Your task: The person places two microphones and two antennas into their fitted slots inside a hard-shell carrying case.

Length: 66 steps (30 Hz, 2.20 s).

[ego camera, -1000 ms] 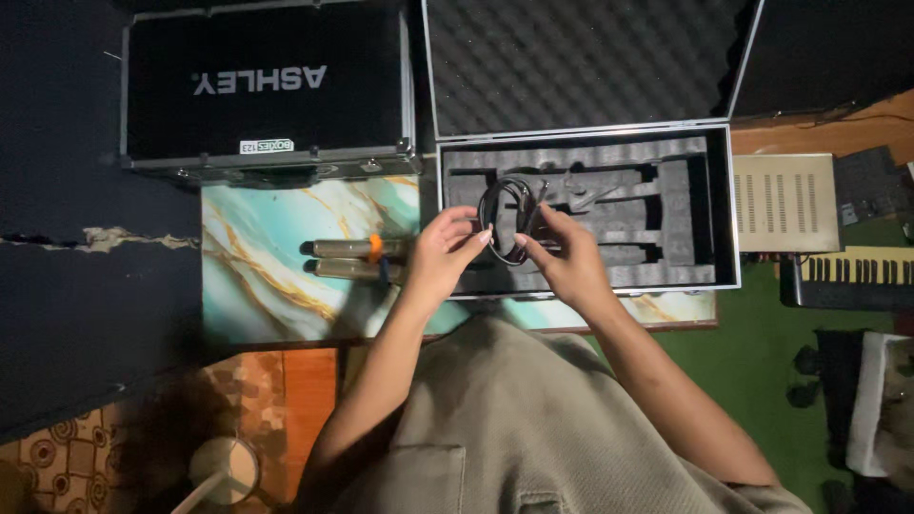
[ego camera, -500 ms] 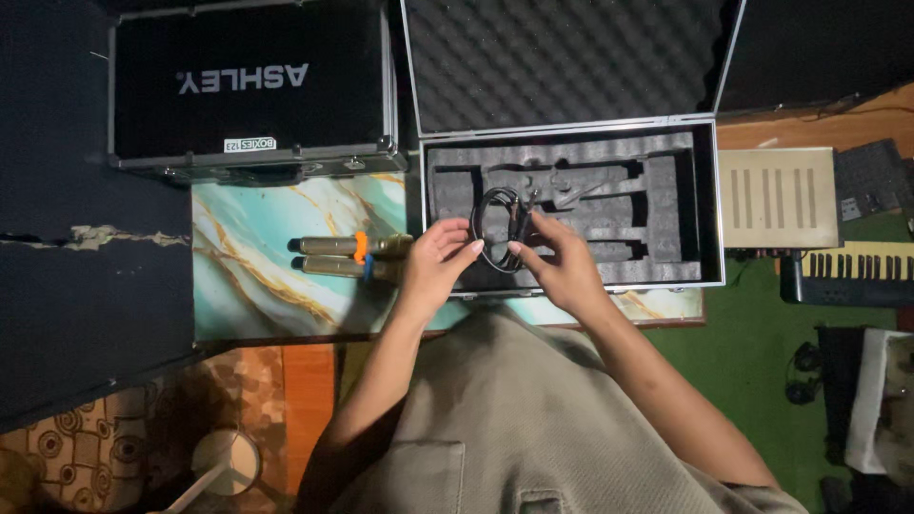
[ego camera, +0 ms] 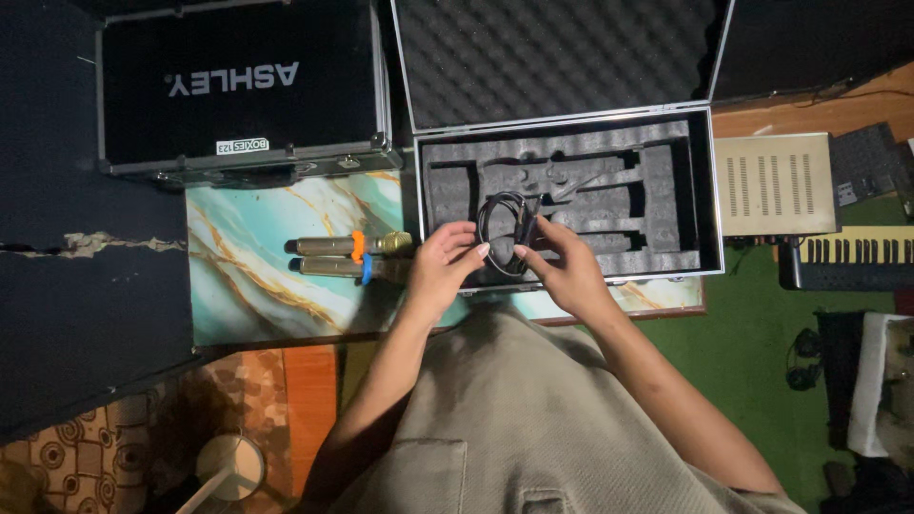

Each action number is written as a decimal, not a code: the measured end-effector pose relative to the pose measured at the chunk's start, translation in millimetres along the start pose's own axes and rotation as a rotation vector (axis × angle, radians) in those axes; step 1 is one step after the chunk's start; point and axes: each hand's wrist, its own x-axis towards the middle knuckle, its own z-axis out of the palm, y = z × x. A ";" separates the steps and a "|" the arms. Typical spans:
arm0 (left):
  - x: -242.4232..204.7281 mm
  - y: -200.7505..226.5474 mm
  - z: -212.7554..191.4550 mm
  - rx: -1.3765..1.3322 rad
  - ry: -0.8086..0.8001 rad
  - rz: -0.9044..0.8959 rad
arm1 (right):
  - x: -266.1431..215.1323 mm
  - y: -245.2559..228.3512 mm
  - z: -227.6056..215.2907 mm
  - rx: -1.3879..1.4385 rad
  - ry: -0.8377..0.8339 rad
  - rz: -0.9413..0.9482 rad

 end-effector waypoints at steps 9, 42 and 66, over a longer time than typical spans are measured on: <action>-7.0 7.0 4.5 -0.023 0.000 -0.032 | -3.7 -13.8 -2.0 -0.008 -0.022 0.031; 42.0 -45.2 185.5 -0.025 -0.425 -0.127 | -74.7 60.3 -144.9 0.019 0.448 0.098; 14.7 -3.7 30.2 -0.062 0.022 0.020 | 15.1 -5.7 -25.2 -0.085 -0.016 -0.020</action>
